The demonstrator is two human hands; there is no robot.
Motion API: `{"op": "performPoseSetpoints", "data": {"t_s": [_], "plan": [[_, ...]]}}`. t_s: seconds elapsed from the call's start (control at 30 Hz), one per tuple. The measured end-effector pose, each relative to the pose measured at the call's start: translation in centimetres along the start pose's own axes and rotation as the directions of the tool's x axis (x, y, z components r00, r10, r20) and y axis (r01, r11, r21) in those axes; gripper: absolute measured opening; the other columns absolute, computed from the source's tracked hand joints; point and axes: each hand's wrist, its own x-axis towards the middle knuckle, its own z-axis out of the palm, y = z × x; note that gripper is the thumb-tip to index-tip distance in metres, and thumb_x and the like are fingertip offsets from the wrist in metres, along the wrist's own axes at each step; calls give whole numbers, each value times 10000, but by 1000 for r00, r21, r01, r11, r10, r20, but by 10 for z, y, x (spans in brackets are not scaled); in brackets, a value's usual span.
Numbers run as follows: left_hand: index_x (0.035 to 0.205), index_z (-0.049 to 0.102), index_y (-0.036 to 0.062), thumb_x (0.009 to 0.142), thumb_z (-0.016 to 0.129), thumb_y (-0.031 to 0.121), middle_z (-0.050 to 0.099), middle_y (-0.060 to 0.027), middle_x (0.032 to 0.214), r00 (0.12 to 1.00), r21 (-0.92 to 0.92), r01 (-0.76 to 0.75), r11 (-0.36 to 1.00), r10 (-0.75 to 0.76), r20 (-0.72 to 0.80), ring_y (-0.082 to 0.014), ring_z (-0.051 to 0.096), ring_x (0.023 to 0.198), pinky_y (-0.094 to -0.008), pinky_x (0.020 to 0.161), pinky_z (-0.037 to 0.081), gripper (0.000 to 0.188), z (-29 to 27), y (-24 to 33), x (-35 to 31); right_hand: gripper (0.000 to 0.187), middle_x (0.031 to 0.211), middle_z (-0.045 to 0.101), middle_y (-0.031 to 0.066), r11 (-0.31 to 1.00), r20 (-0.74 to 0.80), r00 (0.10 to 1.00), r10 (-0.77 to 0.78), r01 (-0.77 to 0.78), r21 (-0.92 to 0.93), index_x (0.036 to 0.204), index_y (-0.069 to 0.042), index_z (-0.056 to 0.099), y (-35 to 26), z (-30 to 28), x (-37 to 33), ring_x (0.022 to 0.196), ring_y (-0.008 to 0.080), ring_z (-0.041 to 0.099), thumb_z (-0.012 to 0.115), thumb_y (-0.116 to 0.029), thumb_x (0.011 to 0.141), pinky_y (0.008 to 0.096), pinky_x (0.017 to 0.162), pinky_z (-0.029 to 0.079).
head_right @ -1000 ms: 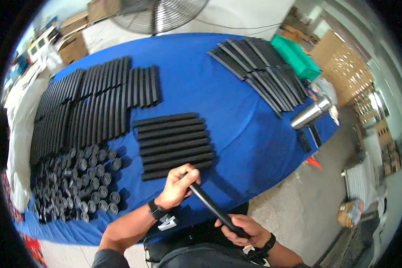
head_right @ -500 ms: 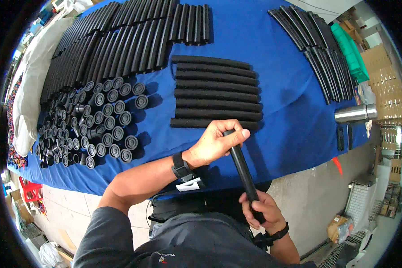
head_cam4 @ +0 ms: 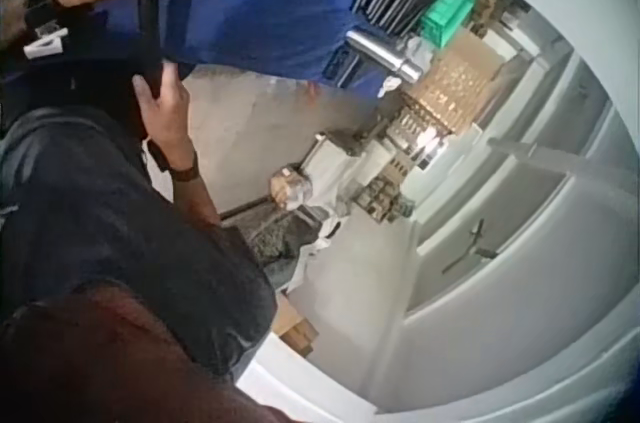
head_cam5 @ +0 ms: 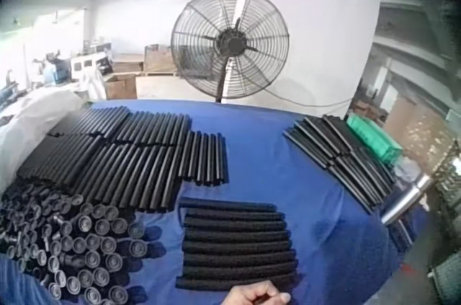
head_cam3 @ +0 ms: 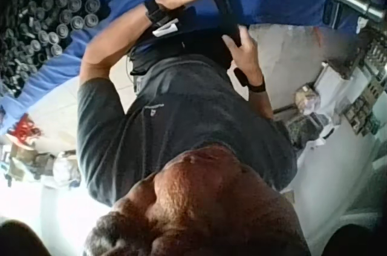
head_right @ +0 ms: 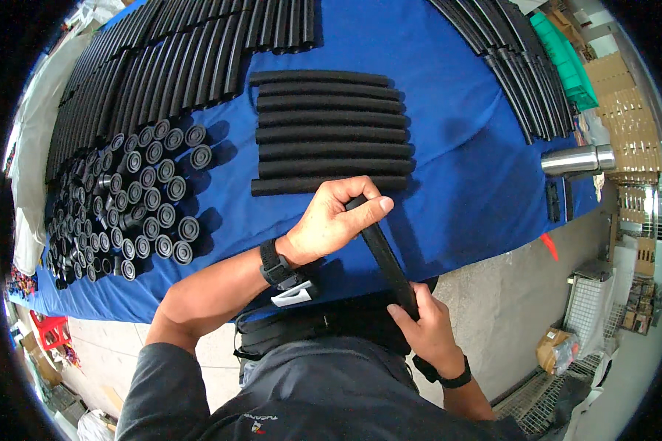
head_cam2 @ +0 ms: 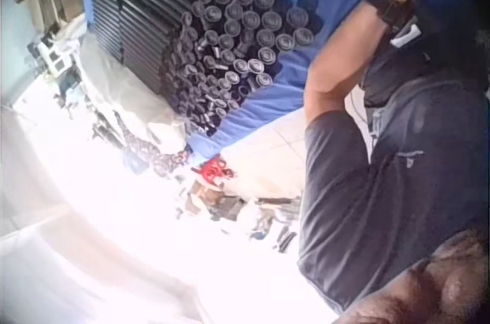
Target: The person repeatedly picks up a black cylindrical pipe and a smaller black cap from a table covered with a blue cloth. They insert the cap into one end of the pipe, then place the assembled unit onto a separate pile on the table. This process is repeated multiple times throughout the clip.
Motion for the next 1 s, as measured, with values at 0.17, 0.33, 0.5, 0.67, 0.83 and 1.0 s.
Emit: {"op": "performPoseSetpoints", "data": {"t_s": [0.17, 0.33, 0.5, 0.67, 0.83, 1.0], "plan": [[834, 632, 67, 990, 693, 275, 508, 89, 677, 990, -84, 121, 989, -114, 86, -7, 441, 643, -223, 548, 355, 267, -2, 16, -3, 174, 680, 545, 5, 535, 514, 810, 283, -578, 617, 1137, -25, 563, -10, -24, -6, 482, 87, 504, 604, -84, 979, 236, 457, 399], [830, 627, 48, 1004, 664, 270, 513, 78, 689, 1000, 22, 22, 1000, -22, -2, -19, 448, 665, -239, 564, 374, 285, -1, 6, -2, 356, 783, 654, 131, 926, -136, 961, -239, 184, -330, 1206, 34, 539, -3, 3, 0, 657, 240, 676, 684, -179, 961, 345, 608, 532], [830, 630, 33, 1014, 642, 291, 529, 63, 703, 1000, 51, 21, 998, -21, 0, -38, 459, 700, -261, 596, 394, 317, -2, 3, -1, 329, 800, 653, 159, 988, -71, 997, -26, 15, -155, 1137, 20, 530, -8, 6, -4, 699, 278, 679, 685, -218, 971, 366, 634, 506], [838, 645, 46, 1003, 660, 299, 533, 67, 693, 999, 31, 21, 999, -20, -29, -24, 464, 658, -241, 560, 386, 303, -1, -1, -1, 281, 743, 619, 122, 994, -19, 999, 39, -41, -105, 1140, 15, 535, -10, 5, -4, 631, 223, 644, 653, -182, 977, 324, 585, 483], [831, 650, 69, 983, 696, 317, 542, 67, 667, 973, -149, 212, 966, -193, 128, -13, 475, 589, -217, 506, 387, 295, -4, 17, -2, 213, 655, 523, 5, 409, 513, 818, 262, -575, 709, 1141, -15, 554, -11, -27, -9, 419, 97, 457, 614, -104, 957, 254, 423, 406], [833, 651, 81, 981, 693, 340, 572, 54, 665, 998, 11, 63, 998, -64, 9, -23, 499, 561, -216, 487, 403, 301, -2, 6, 2, 289, 760, 616, 42, 996, -26, 997, 78, -77, 40, 1209, -18, 554, -2, -4, -4, 518, 111, 577, 652, -111, 953, 232, 487, 462]]}}
